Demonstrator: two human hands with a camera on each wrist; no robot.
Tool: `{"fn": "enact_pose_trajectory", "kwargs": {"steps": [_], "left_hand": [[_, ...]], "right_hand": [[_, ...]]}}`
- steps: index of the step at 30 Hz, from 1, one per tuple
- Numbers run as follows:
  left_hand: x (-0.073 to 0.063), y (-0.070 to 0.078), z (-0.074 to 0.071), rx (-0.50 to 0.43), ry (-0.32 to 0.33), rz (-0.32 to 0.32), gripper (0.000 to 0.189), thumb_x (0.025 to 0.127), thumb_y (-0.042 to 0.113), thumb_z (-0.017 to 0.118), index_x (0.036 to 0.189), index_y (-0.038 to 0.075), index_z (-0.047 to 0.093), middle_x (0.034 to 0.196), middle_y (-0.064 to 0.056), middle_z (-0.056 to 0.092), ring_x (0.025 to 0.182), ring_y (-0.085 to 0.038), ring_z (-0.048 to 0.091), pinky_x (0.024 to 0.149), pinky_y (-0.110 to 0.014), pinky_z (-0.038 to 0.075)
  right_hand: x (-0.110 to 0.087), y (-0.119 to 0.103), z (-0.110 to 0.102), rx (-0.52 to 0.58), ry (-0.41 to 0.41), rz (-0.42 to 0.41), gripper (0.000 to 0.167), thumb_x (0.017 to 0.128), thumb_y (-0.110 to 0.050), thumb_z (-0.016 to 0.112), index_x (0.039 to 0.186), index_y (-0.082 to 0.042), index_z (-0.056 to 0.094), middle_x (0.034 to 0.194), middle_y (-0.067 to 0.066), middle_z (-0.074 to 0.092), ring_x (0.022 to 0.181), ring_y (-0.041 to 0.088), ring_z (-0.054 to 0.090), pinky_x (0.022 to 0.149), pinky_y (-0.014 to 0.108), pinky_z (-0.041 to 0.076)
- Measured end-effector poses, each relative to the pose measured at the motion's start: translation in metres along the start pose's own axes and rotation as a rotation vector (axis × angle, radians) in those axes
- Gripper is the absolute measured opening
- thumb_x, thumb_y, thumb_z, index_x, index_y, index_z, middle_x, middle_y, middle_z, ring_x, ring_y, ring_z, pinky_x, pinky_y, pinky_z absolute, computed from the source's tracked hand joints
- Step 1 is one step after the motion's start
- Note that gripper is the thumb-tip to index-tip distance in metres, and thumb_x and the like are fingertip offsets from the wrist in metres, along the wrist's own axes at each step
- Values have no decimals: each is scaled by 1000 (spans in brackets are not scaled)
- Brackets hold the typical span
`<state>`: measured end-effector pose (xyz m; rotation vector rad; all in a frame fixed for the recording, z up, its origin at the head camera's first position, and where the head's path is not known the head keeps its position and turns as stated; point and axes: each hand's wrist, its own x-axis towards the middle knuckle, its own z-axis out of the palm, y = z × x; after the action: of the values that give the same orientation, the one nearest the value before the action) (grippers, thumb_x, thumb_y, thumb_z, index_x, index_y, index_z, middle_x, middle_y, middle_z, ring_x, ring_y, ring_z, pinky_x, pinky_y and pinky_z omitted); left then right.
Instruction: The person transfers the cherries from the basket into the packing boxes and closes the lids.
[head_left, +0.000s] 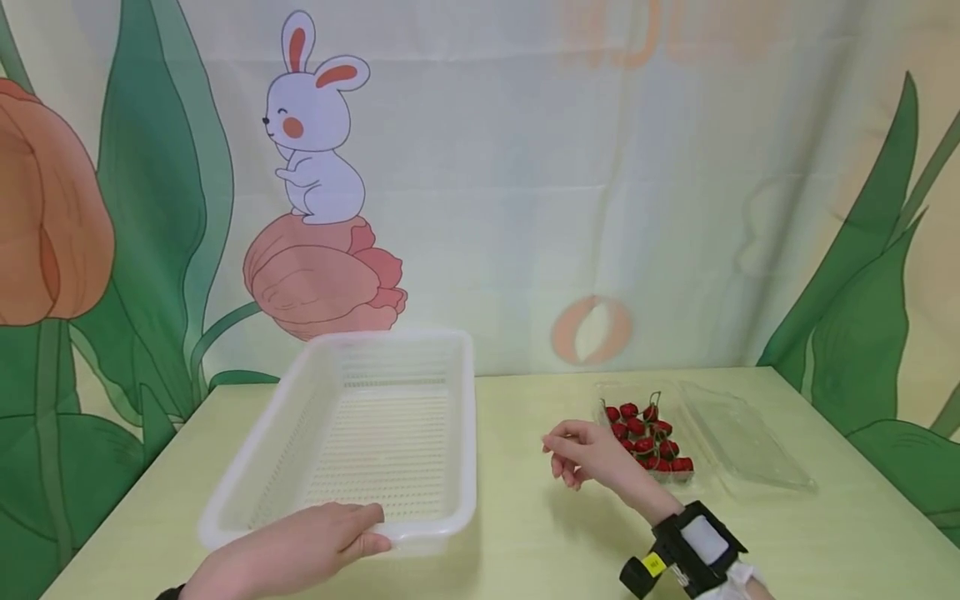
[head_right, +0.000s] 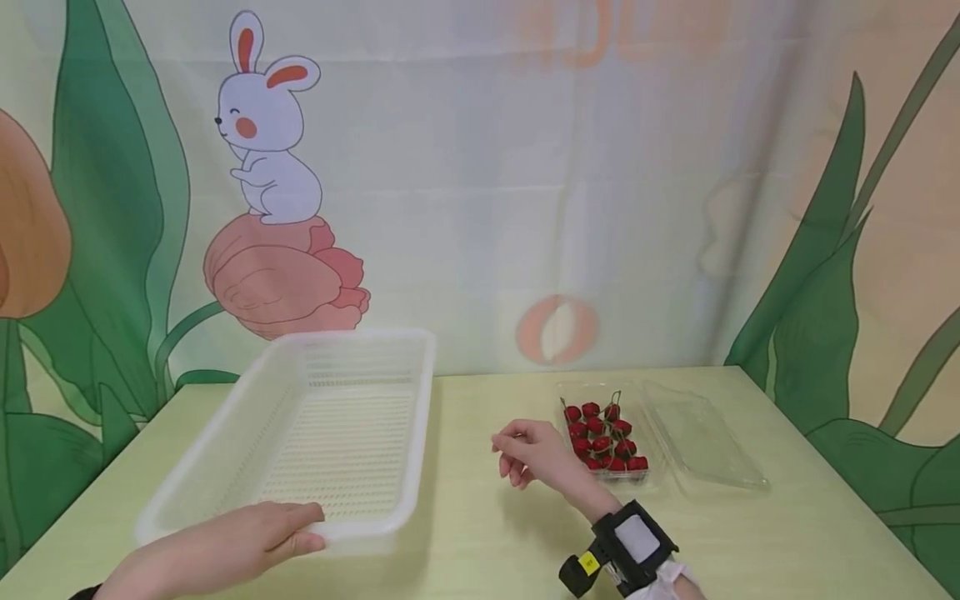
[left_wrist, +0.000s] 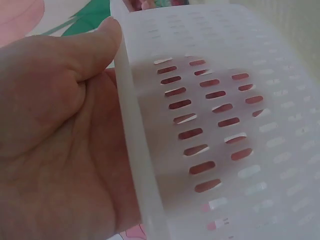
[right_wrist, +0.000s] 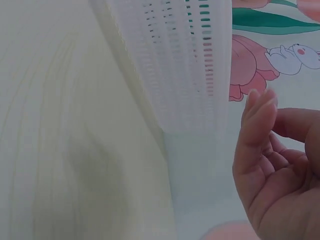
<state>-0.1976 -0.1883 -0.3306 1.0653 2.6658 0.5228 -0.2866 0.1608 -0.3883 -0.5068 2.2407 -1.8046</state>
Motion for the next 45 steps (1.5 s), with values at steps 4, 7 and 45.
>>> {"fn": "enact_pose_trajectory", "kwargs": {"steps": [4, 7, 45], "left_hand": [[-9, -8, -3, -26, 2, -35, 32, 93, 48, 35, 78, 20, 43, 63, 12, 33, 59, -4, 39, 59, -24, 34], [-13, -14, -5, -67, -8, -52, 32, 93, 48, 36, 80, 19, 45, 64, 12, 35, 59, -4, 40, 59, -25, 35], [35, 29, 12, 139, 400, -161, 43, 90, 45, 46, 91, 2, 46, 60, 1, 40, 51, -15, 43, 44, -32, 38]], "right_hand": [[-5, -3, -10, -93, 91, -48, 23, 90, -20, 55, 91, 2, 57, 68, 12, 58, 53, 20, 53, 48, 28, 48], [-8, -6, -19, -261, 203, -71, 18, 90, -18, 56, 89, -1, 58, 70, 10, 58, 59, 23, 55, 50, 30, 49], [-30, 2, -25, -795, 313, 164, 18, 85, -16, 61, 77, -4, 51, 55, 1, 40, 46, 13, 38, 44, 24, 30]]}}
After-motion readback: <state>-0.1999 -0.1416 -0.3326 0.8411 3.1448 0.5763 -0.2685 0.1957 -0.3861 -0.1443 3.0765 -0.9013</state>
